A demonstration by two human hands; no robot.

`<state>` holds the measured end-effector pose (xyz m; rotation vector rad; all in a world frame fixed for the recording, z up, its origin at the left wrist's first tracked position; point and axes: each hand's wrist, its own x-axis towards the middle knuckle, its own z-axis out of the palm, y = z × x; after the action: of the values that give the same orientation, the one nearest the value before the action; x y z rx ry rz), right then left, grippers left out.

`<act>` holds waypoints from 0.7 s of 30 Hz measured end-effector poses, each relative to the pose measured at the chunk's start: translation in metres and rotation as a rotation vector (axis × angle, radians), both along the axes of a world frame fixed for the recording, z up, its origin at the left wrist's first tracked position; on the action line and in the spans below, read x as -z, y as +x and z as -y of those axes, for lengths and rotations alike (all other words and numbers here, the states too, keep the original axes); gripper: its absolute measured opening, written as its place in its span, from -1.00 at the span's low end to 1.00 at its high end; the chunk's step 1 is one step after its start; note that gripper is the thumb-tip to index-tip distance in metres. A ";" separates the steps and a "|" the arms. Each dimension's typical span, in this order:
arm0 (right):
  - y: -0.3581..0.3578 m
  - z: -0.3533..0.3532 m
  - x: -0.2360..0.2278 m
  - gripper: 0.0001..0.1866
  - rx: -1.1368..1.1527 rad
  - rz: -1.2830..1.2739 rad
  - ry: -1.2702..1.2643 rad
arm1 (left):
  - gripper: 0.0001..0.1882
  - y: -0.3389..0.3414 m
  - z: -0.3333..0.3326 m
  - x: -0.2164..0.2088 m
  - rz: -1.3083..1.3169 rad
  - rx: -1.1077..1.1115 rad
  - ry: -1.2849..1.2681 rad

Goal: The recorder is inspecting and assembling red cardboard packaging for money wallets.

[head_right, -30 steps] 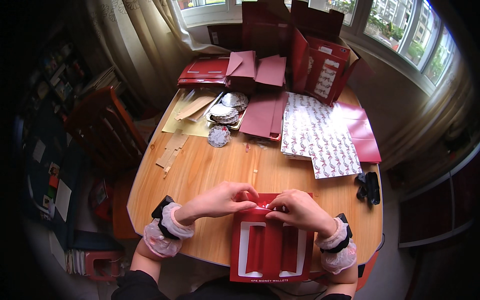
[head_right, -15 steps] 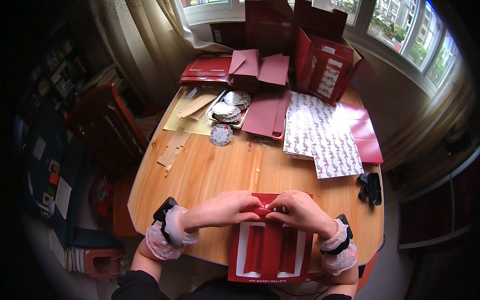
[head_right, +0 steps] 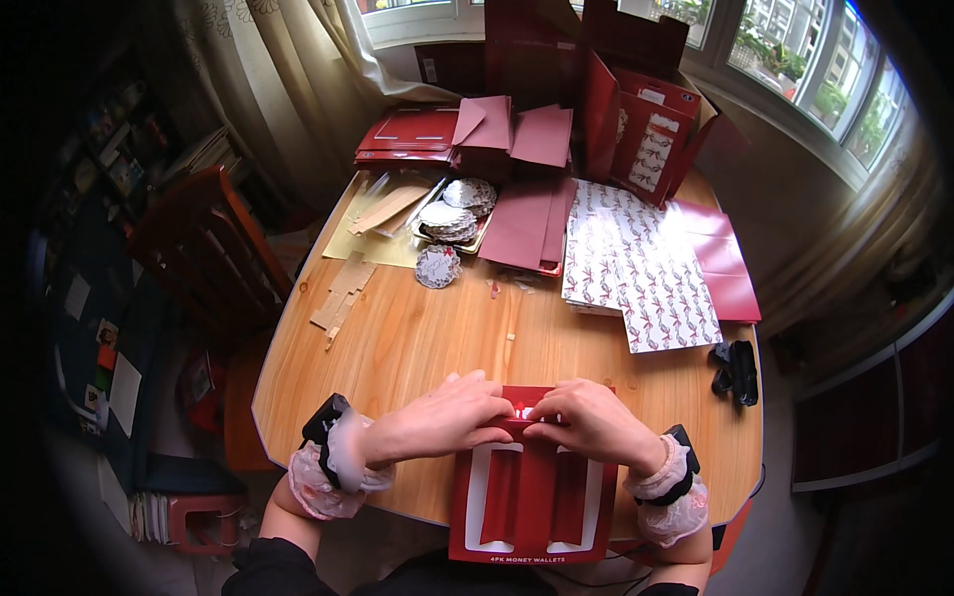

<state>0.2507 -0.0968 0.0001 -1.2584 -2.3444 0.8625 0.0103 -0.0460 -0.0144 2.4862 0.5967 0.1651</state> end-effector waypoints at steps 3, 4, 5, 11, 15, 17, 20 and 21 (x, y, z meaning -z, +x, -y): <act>0.000 0.000 0.001 -0.76 0.001 0.005 0.010 | -0.66 0.000 0.001 0.004 0.017 0.004 0.040; 0.000 0.000 0.002 -0.77 -0.004 0.004 0.007 | -0.67 0.000 0.001 0.006 0.032 0.012 0.056; 0.000 0.000 0.002 -0.77 -0.008 0.004 0.003 | -0.67 0.000 0.001 0.007 0.032 0.012 0.055; 0.001 0.001 0.001 -0.77 0.015 0.021 0.011 | -0.66 0.001 0.001 0.010 0.043 -0.002 0.055; 0.007 -0.001 0.000 -0.78 0.026 -0.002 0.012 | -0.57 -0.003 -0.001 -0.002 0.034 -0.076 -0.017; 0.008 -0.002 -0.003 -0.78 0.042 0.007 0.003 | -0.54 -0.006 -0.005 -0.005 -0.021 -0.103 -0.048; 0.009 -0.002 -0.008 -0.78 0.068 -0.031 -0.011 | -0.54 -0.007 -0.009 -0.005 -0.009 -0.110 -0.041; 0.010 -0.002 -0.007 -0.78 0.069 -0.030 -0.012 | -0.55 -0.006 -0.010 -0.004 0.008 -0.105 -0.064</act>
<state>0.2609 -0.0944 0.0072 -1.3142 -2.2617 0.8687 0.0041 -0.0361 -0.0105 2.3933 0.7188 0.1933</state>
